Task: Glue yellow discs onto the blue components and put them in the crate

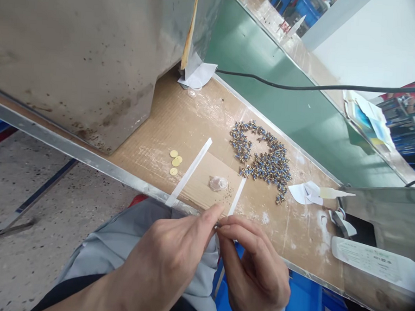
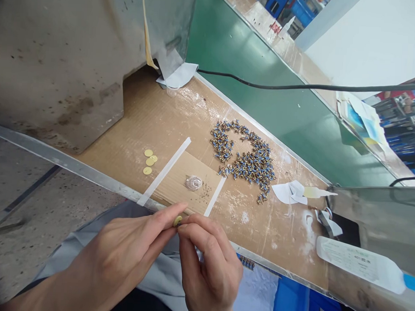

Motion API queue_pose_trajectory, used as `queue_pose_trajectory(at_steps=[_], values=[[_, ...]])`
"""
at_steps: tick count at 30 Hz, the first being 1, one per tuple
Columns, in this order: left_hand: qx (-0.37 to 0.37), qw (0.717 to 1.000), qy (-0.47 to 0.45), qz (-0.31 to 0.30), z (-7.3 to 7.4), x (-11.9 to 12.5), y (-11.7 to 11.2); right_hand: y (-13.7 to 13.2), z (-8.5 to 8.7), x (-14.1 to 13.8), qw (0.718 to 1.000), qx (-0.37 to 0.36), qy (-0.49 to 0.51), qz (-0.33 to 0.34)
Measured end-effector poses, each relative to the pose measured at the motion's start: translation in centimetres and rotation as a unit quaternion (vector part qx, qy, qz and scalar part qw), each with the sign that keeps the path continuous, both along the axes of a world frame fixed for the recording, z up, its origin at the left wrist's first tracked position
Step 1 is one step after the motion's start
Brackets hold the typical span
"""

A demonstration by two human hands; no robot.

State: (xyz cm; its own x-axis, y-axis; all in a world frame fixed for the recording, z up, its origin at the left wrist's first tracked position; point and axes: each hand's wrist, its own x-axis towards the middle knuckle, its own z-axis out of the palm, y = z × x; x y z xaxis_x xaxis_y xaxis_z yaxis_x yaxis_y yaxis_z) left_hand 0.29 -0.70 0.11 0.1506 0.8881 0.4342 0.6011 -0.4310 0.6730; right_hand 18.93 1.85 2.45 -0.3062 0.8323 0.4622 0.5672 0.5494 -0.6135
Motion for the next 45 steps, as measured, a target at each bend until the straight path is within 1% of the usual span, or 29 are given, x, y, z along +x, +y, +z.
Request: queue_pose_trajectory(at_steps=[8,13,18,21,25,28,31,34,36,40,45], values=[[-0.002,1.0,0.007,-0.011,0.0,0.1,-0.3,-0.3,-0.5,0.2,1.0,0.001,-0.005,-0.007],[0.003,1.0,-0.012,-0.002,0.0,0.2,-0.4,-0.4,-0.7,0.3,1.0,0.007,0.012,-0.008],[-0.025,0.997,-0.07,-0.001,0.7,-0.1,-0.1,-0.6,-1.2,0.5,0.998,0.056,0.039,-0.004],[-0.032,0.996,-0.079,-0.013,1.1,-0.3,0.1,-1.1,-1.4,0.5,0.995,0.092,0.037,-0.015],[-0.022,0.997,-0.068,-0.025,0.9,-0.5,0.0,-1.6,-1.0,0.1,0.993,0.112,0.028,-0.025],[0.008,0.998,-0.054,-0.026,0.6,-0.5,-0.1,-1.8,-0.3,-0.2,0.994,0.102,0.008,-0.024],[0.032,0.998,-0.043,-0.022,0.8,-0.2,-0.1,-1.8,-0.1,-0.4,0.994,0.103,-0.006,-0.026],[0.025,0.999,-0.022,-0.008,0.9,0.1,0.0,-1.8,-0.5,-0.4,0.992,0.12,0.003,-0.035],[0.027,0.999,-0.024,-0.003,0.7,0.4,0.1,-1.8,-0.8,-0.3,0.992,0.124,0.005,-0.033],[0.026,0.997,-0.067,-0.002,0.3,0.8,0.1,-2.0,-1.2,0.0,0.99,0.136,-0.016,-0.026],[-0.017,0.996,-0.086,0.003,0.7,0.9,-0.1,-2.7,-1.9,0.4,0.987,0.152,-0.026,-0.044]])
